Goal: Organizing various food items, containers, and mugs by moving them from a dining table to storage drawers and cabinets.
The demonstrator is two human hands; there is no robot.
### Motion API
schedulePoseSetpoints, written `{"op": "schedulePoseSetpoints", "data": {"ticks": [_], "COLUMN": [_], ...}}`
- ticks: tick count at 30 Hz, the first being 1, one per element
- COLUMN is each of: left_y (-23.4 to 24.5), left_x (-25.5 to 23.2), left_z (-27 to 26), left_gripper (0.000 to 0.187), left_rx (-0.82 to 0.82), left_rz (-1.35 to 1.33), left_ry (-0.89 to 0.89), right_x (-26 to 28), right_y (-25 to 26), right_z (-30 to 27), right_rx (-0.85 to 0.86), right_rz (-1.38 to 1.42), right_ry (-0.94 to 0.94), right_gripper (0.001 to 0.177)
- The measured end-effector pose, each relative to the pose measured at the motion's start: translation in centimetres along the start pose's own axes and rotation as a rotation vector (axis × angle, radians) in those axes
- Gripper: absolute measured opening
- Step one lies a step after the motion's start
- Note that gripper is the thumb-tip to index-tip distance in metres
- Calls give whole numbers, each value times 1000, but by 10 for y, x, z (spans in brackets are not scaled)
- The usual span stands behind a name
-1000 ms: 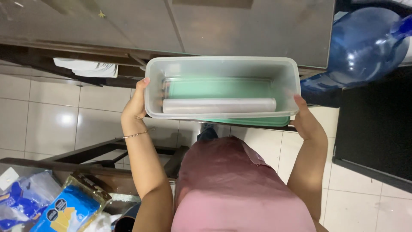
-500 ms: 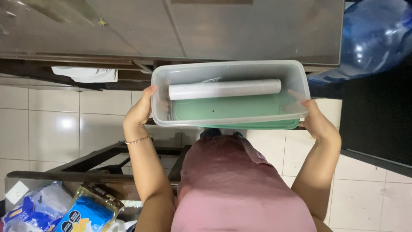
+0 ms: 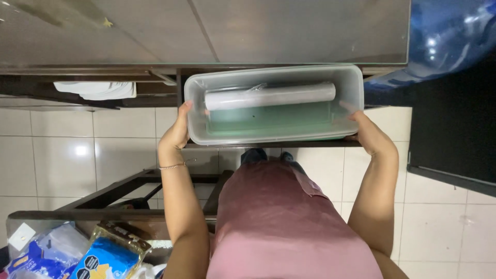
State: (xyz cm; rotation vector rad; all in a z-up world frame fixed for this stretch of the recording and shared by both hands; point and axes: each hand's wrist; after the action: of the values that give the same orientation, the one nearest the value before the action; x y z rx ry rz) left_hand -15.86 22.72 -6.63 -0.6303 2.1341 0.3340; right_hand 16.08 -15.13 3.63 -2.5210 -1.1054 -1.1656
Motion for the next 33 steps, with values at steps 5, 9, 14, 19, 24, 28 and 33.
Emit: {"op": "schedulePoseSetpoints", "data": {"ticks": [5,9,14,19,24,28,33], "left_y": [-6,-5,-14,-18,-21,-21,-40], "left_x": [-1,4,-15,-30,-50,-42,-37], "left_z": [-4,-3,-21,-16,-12,-8,-5], "left_gripper": [98,103,100,96,93,86,52], "left_rx": [-68,-137,-104,-115,-177,-246,-509], "left_rz": [-4,45,14,97,150,274,640], "left_ry": [94,128,138,107,74,26,-95], "right_x": [-7,-23,-22,-3,-54,-48,-47], "right_y": [2,8,7,-8,19,2,-30], "right_z": [1,17,4,-11,42,36,40], "right_rx": [2,-25,5,-89,-95,-113,-299], "right_rz": [39,79,94,-32,-159,-12,-292], "right_ry": [-26,-49,-78,-128,67,95,275], "right_gripper": [66,64,66,65,59,56,50]}}
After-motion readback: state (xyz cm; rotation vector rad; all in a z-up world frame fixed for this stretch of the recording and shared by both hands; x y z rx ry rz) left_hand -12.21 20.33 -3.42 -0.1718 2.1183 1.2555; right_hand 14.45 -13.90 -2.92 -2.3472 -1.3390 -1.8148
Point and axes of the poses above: each hand's wrist, its own z-axis towards the middle knuckle, its own y-axis out of the back of the hand, x = y × z, and after that the axes turned 13 degrees about z, right-handed
